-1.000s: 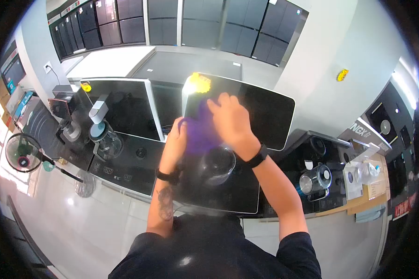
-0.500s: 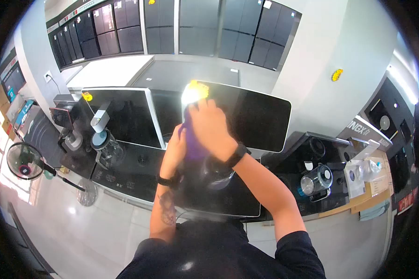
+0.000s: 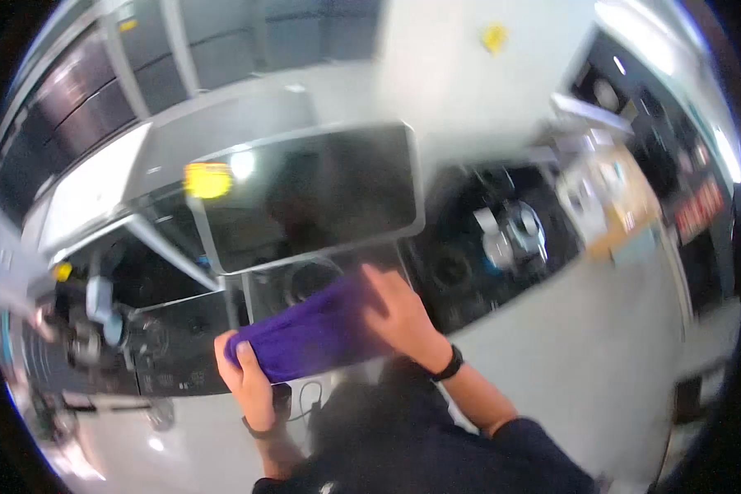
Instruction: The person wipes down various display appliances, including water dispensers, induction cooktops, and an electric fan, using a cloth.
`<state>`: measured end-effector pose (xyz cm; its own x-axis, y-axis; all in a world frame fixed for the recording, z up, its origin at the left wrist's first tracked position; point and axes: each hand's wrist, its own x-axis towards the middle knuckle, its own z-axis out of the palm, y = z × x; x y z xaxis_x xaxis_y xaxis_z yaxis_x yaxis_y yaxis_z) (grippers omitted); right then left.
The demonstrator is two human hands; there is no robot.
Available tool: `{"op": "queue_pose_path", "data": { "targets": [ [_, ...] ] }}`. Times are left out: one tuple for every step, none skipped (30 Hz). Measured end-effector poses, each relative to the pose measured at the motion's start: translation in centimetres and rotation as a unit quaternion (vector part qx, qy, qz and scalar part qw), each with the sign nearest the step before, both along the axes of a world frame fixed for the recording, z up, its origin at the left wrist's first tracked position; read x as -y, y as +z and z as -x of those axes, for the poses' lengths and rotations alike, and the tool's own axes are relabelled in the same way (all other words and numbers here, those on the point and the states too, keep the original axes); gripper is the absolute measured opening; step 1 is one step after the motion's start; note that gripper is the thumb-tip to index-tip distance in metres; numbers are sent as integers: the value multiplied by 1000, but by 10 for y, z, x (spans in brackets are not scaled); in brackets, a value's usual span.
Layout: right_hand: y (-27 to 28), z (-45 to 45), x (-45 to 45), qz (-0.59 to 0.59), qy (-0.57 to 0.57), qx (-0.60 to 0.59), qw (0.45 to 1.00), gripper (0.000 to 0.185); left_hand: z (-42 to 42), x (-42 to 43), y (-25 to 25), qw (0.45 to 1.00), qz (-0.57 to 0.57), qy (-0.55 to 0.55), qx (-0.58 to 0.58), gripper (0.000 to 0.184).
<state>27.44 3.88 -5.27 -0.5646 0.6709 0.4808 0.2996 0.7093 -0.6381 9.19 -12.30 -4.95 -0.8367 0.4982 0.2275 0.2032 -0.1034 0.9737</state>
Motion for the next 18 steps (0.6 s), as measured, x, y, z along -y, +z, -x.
{"op": "queue_pose_path", "data": {
  "targets": [
    [-14, -21, 9, 59, -27, 18, 998, 45, -7, 0, -15, 999, -9, -37, -6, 19],
    [-26, -42, 12, 114, -51, 31, 992, 44, -18, -7, -16, 994, 15, -101, -26, 18],
    [-38, -63, 15, 164, -71, 37, 983, 42, -36, -15, -14, 985, 31, -161, -48, 16],
    [-53, -85, 23, 181, -108, 27, 977, 40, -53, -20, -13, 973, 40, -216, -72, 14],
    [-70, -106, 27, 194, -137, 15, 971, 38, -67, -32, -19, 959, 53, -267, -83, 9],
    [-83, -125, 27, 201, -158, 1, 967, 36, -81, -43, -15, 933, 59, -345, -83, 10],
    [-95, -144, 30, 169, -193, -21, 966, 29, -97, -60, -10, 910, 29, -380, -164, 13],
    [-102, -163, 31, 142, -216, -27, 966, 30, -116, -73, -4, 880, -4, -408, -242, 17],
    [-108, -183, 31, 113, -238, -31, 964, 30, -136, -80, 0, 872, 10, -416, -256, 23],
    [-114, -203, 30, 83, -257, -35, 962, 31, -153, -89, 3, 849, 6, -445, -284, 24],
    [-128, -213, 31, 60, -281, -44, 957, 34, -161, -102, -6, 826, -14, -472, -308, 24],
    [-126, -232, 32, 181, -286, -51, 940, 36, -175, -112, -11, 799, -34, -501, -330, 23],
    [-117, -254, 34, 297, -285, -60, 909, 38, -195, -121, -11, 792, -28, -511, -334, 18],
    [-112, -275, 37, 408, -280, -69, 866, 40, -211, -125, -10, 793, 19, -533, -294, 16],
    [-110, -297, 41, 376, -305, -47, 874, 42, -230, -130, -7, 792, 65, -551, -253, 14],
    [-111, -319, 45, 342, -328, -23, 880, 44, -252, -138, -3, 789, 110, -566, -211, 12],
    [-113, -343, 48, 307, -350, 4, 885, 46, -282, -147, 5, 798, 133, -557, -189, 7],
    [-117, -370, 51, 336, -333, -64, 878, 53, -306, -160, 1, 800, 123, -558, -181, 6]
  ]
}}
